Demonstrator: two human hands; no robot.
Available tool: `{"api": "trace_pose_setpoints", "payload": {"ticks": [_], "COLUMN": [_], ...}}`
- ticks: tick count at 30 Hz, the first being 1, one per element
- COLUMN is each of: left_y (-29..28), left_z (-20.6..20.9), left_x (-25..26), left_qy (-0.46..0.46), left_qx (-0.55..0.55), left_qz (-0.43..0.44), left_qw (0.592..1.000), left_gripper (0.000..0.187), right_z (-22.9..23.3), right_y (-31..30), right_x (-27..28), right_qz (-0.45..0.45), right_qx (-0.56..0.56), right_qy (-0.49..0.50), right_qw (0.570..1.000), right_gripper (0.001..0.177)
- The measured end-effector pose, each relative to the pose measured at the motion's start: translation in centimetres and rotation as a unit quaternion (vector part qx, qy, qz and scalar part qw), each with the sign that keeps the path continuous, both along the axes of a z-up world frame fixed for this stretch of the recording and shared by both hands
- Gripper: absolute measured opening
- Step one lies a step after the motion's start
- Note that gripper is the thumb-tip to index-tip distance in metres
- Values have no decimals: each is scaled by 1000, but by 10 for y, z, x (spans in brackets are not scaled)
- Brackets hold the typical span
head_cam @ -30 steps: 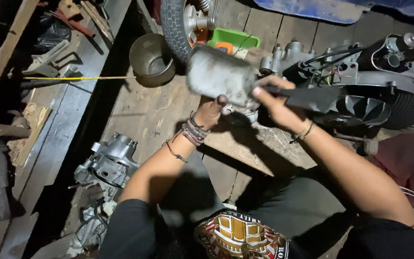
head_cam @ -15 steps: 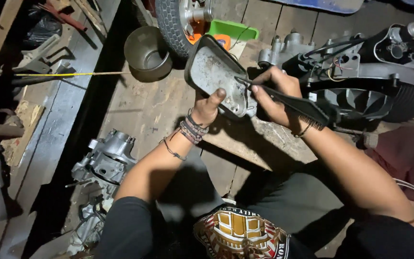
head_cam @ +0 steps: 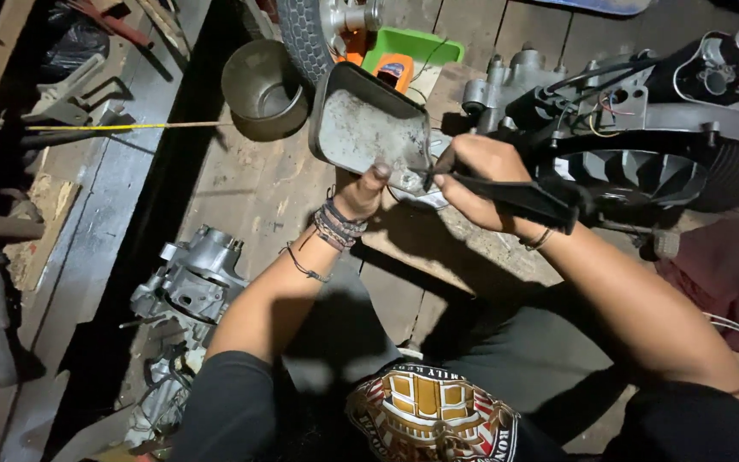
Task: Cleaning a metal engine component by scraping off grime and wiping it with a cloth.
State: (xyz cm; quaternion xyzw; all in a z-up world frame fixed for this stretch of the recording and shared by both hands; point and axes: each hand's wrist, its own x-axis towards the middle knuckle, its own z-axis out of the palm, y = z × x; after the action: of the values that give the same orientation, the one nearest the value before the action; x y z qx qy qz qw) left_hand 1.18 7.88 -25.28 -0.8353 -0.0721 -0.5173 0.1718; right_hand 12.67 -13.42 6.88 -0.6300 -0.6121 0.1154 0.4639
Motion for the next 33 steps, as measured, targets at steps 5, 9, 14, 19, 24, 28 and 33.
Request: {"api": "trace_pose_setpoints", "payload": {"ticks": [5, 9, 14, 19, 24, 28, 33], "left_y": [-5, -1, -22, -18, -5, 5, -12], "left_z": [3, 22, 77, 63, 5, -36, 95], "left_x": [8, -5, 0, -14, -41, -12, -23], "left_qy": [35, 108, 16, 4, -40, -64, -144], "left_qx": [-143, -329, -639, -703, -668, -633, -635], "left_qz": [-130, -383, -758, -651, -636, -596, -510], "left_qw": [981, 856, 130, 285, 384, 491, 563], "left_gripper": [22, 31, 18, 65, 40, 30, 72], "right_z": [-1, -4, 7, 10, -4, 9, 0], "right_y": [0, -3, 0, 3, 6, 5, 7], "right_x": [4, 7, -6, -5, -8, -7, -19], "right_qz": [12, 20, 42, 74, 69, 53, 56], "right_qx": [12, -44, 32, 49, 85, 81, 53], "right_qy": [-51, 50, -34, -35, -64, -71, -95], "right_qw": [999, 998, 998, 995, 992, 993, 992], "right_gripper": [14, 12, 13, 12, 13, 10, 10]}}
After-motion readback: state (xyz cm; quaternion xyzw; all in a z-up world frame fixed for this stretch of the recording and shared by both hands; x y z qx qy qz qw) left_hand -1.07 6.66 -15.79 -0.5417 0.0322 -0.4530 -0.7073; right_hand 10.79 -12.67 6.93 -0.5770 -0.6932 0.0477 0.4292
